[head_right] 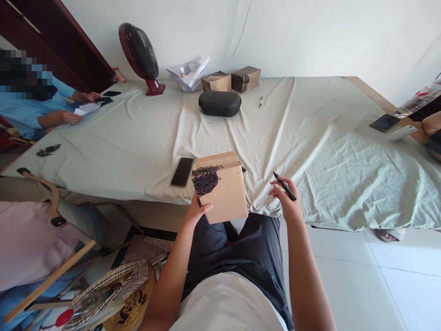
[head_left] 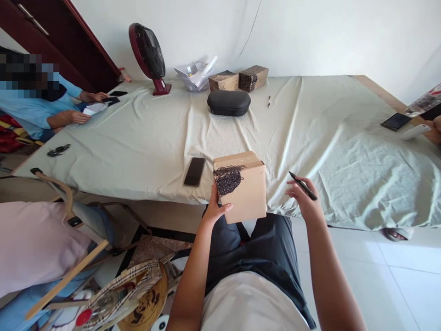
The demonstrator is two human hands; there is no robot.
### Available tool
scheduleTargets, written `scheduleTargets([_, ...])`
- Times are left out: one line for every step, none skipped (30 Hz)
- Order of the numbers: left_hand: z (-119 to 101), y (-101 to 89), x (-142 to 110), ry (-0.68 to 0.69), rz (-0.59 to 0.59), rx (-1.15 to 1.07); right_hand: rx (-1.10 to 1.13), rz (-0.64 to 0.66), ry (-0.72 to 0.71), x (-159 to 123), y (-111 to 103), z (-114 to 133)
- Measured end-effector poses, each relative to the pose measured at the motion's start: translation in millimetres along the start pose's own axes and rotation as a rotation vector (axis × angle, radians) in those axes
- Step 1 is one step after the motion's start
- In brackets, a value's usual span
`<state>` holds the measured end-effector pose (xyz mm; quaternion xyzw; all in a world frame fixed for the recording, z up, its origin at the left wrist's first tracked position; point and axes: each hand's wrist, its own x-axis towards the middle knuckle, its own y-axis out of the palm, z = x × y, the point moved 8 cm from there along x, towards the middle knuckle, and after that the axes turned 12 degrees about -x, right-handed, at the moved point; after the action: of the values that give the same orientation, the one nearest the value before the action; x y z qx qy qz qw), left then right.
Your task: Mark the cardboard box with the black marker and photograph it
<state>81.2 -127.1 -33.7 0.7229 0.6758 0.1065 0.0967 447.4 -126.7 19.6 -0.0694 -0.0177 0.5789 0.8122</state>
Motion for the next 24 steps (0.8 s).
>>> scheduleTargets([0.8, -0.2, -0.5, -0.008, 0.001, -0.008, 0.028, 0.091, -0.016, -1.7, 7.0, 4.3])
scheduleTargets([1.7, -0.5, -1.0, -0.015, 0.001, -0.017, 0.062, 0.192, -0.027, -3.7, 15.1, 8.2])
scheduleTargets([2.6, -0.8, -1.3, -0.021, -0.001, -0.023, 0.092, 0.279, -0.031, -5.3, 22.9, 11.0])
scheduleTargets([3.4, -1.3, -1.5, -0.025, -0.006, -0.025, 0.106, 0.331, -0.032, -5.4, 28.9, 12.1])
scheduleTargets([4.1, -1.7, -1.6, -0.028, -0.011, -0.025, 0.096, 0.341, -0.031, -3.6, 33.0, 11.2])
scheduleTargets([4.5, -2.0, -1.7, -0.028, -0.016, -0.026, 0.063, 0.314, -0.029, 0.0, 35.2, 8.1])
scheduleTargets([4.6, -2.1, -1.7, -0.028, -0.019, -0.026, 0.012, 0.268, -0.027, 4.7, 36.6, 3.4])
scheduleTargets([4.3, -2.0, -1.7, -0.026, -0.022, -0.027, -0.053, 0.215, -0.026, 9.6, 37.6, -2.3])
scheduleTargets([3.9, -1.8, -1.8, -0.027, -0.024, -0.028, -0.13, 0.171, -0.029, 14.1, 39.1, -8.4])
scheduleTargets([3.2, -1.5, -2.0, -0.029, -0.026, -0.03, -0.224, 0.141, -0.039, 17.9, 41.3, -14.2])
scheduleTargets([2.6, -1.1, -2.4, -0.034, -0.027, -0.032, -0.333, 0.122, -0.058, 20.7, 43.6, -19.0])
scheduleTargets([2.0, -0.4, -2.8, -0.044, -0.026, -0.034, -0.455, 0.112, -0.085, 22.7, 46.3, -22.7])
scheduleTargets([1.5, 0.5, -3.3, -0.055, -0.025, -0.037, -0.58, 0.104, -0.119, 23.8, 48.8, -25.0])
scheduleTargets([0.9, 1.7, -3.8, -0.066, -0.023, -0.043, -0.699, 0.097, -0.154, 24.2, 51.2, -26.1])
scheduleTargets([0.1, 2.9, -4.1, -0.073, -0.021, -0.052, -0.809, 0.093, -0.182, 24.4, 53.8, -26.7])
scheduleTargets([-0.8, 4.1, -4.2, -0.075, -0.021, -0.064, -0.905, 0.092, -0.196, 24.8, 56.4, -27.2])
scheduleTargets([-1.6, 5.1, -4.3, -0.073, -0.023, -0.075, -0.988, 0.094, -0.196, 25.6, 59.0, -27.7])
scheduleTargets([-2.3, 5.8, -4.2, -0.069, -0.027, -0.083, -1.061, 0.097, -0.184, 26.9, 61.7, -28.1])
scheduleTargets([-2.7, 6.1, -4.1, -0.064, -0.034, -0.088, -1.124, 0.101, -0.166, 28.9, 64.6, -28.2])
scheduleTargets([-2.5, 6.2, -4.0, -0.062, -0.041, -0.089, -1.176, 0.108, -0.148, 31.2, 68.1, -27.9])
scheduleTargets([-1.8, 5.9, -4.0, -0.062, -0.049, -0.087, -1.216, 0.116, -0.137, 33.8, 72.2, -26.8])
scheduleTargets([-0.9, 5.5, -4.0, -0.063, -0.056, -0.083, -1.247, 0.125, -0.135, 36.5, 77.0, -25.2])
scheduleTargets([0.0, 5.1, -4.1, -0.063, -0.061, -0.08, -1.272, 0.136, -0.14, 39.1, 82.3, -23.3])
scheduleTargets([0.7, 4.6, -4.3, -0.062, -0.064, -0.075, -1.293, 0.147, -0.148, 41.7, 87.7, -21.4])
